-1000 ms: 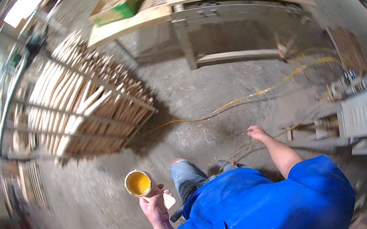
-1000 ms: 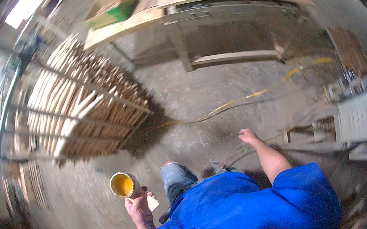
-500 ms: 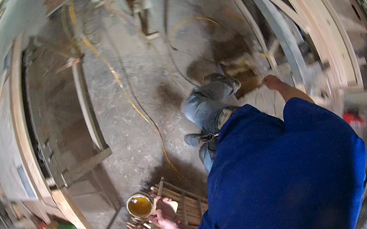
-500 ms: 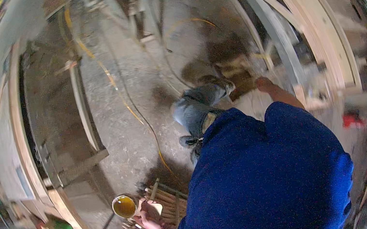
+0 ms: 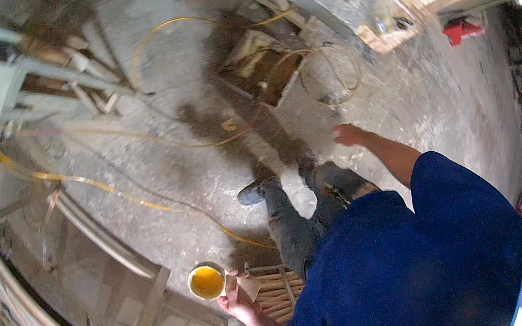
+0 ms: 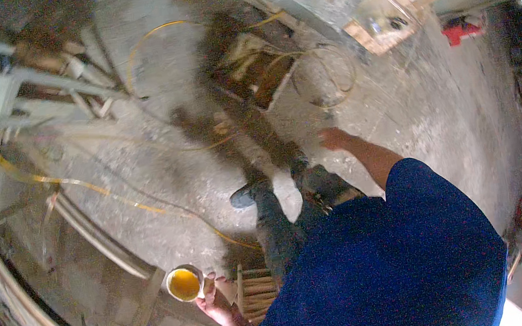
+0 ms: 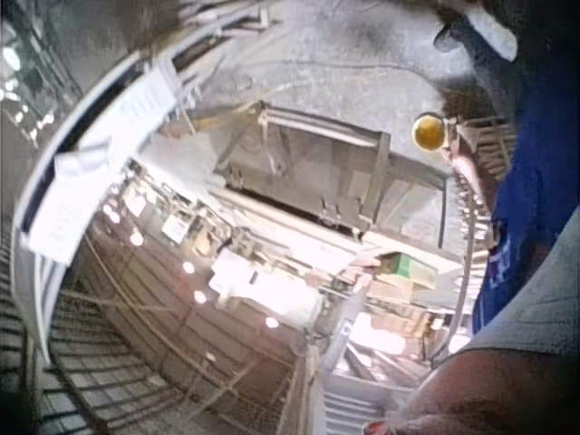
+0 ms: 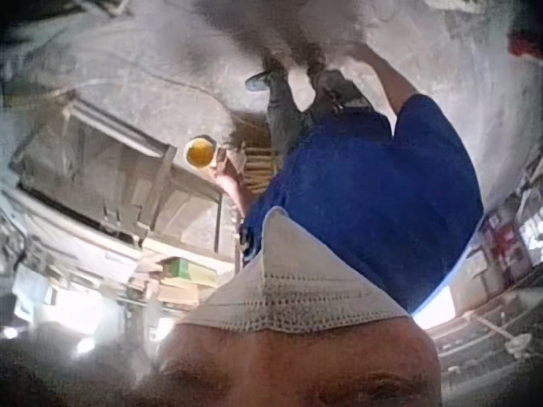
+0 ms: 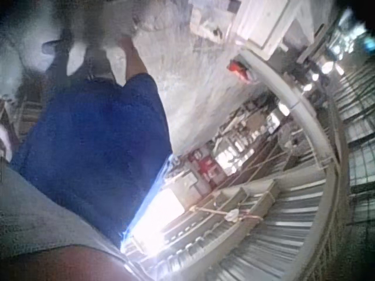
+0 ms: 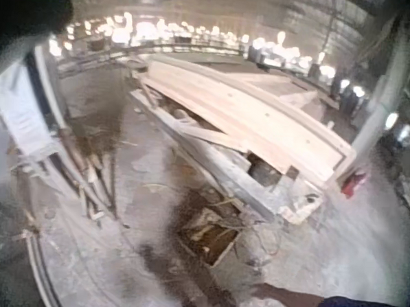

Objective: The person picks up a wooden cup containing a yellowish liquid, pours additional liquid from two plastic bottles into it, and then uses a power drill with a mixing attachment to stir the contents. The person then wipes the cup with a cloth and places it on a wooden rack.

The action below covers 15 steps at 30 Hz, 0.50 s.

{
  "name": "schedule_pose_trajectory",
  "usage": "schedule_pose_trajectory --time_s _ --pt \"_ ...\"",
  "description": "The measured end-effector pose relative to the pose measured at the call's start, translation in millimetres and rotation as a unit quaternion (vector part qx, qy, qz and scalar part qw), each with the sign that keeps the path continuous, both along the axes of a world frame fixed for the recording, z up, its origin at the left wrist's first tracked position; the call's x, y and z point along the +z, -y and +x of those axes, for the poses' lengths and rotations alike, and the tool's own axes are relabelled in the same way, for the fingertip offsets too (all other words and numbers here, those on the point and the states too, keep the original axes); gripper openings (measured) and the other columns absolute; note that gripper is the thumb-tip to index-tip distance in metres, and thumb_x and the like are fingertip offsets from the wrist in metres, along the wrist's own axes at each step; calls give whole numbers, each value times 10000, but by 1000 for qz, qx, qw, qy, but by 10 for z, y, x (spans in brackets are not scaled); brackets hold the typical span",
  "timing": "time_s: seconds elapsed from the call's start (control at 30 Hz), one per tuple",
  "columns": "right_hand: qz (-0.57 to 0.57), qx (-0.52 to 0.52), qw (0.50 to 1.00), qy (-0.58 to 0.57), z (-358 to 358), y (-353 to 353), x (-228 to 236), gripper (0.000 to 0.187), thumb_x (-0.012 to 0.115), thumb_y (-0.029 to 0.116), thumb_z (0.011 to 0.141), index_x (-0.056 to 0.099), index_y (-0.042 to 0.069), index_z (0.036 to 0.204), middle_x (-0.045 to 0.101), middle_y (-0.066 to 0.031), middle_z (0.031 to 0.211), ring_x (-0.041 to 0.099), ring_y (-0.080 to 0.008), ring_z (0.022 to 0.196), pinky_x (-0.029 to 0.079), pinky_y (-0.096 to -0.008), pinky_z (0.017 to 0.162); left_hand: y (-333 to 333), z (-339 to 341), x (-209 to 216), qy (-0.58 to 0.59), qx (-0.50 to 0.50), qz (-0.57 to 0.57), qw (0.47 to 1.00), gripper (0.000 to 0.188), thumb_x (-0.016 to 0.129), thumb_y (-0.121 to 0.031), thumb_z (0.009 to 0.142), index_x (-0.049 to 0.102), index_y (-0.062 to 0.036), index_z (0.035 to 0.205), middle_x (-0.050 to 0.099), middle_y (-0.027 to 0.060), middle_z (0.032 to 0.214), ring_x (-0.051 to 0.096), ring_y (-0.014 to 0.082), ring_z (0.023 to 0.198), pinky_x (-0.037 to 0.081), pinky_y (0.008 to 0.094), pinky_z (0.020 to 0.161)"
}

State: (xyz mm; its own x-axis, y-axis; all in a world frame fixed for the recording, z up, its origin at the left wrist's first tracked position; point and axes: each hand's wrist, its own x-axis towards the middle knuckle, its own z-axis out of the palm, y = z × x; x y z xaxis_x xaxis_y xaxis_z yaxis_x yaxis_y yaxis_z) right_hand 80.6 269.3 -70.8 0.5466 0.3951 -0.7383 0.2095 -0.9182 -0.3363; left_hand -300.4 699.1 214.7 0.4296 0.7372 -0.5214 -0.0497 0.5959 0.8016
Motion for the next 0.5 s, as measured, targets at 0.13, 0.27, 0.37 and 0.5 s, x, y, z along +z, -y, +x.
schedule_pose_trajectory --time_s 0.13,0.27,0.37,0.5 --pt "48 -17 999 -7 -64 96 -673 417 658 331 877 663 78 1209 678 -212 1192 644 -402 1107 511 -491 956 277 373 -800 -102 -48 -61 992 421 698 -5 774 622 4 1188 691 153 1004 694 291 850 607 443 722" --pt "14 -138 990 -38 -140 759 -1138 416 657 324 889 648 83 1228 706 -184 1096 679 -370 1015 531 -483 903 597 931 -1493 -163 -134 -111 971 384 707 -4 778 641 -7 1157 696 144 1026 705 296 795 616 452 713" --pt "13 -274 960 49 -370 960 -1372 442 659 311 905 606 101 1290 713 -174 1033 685 -361 989 533 -473 896 883 832 -2447 -129 -130 -206 961 337 670 -144 865 634 -16 1174 684 123 1062 675 252 892 577 431 778" --pt "121 -334 935 -20 -807 546 -1157 500 641 229 931 513 83 1391 668 -207 1107 669 -375 1002 531 -467 881 1555 638 -2813 -248 -217 -70 941 446 705 -117 856 596 -47 1283 666 126 1181 676 302 983 575 452 829"
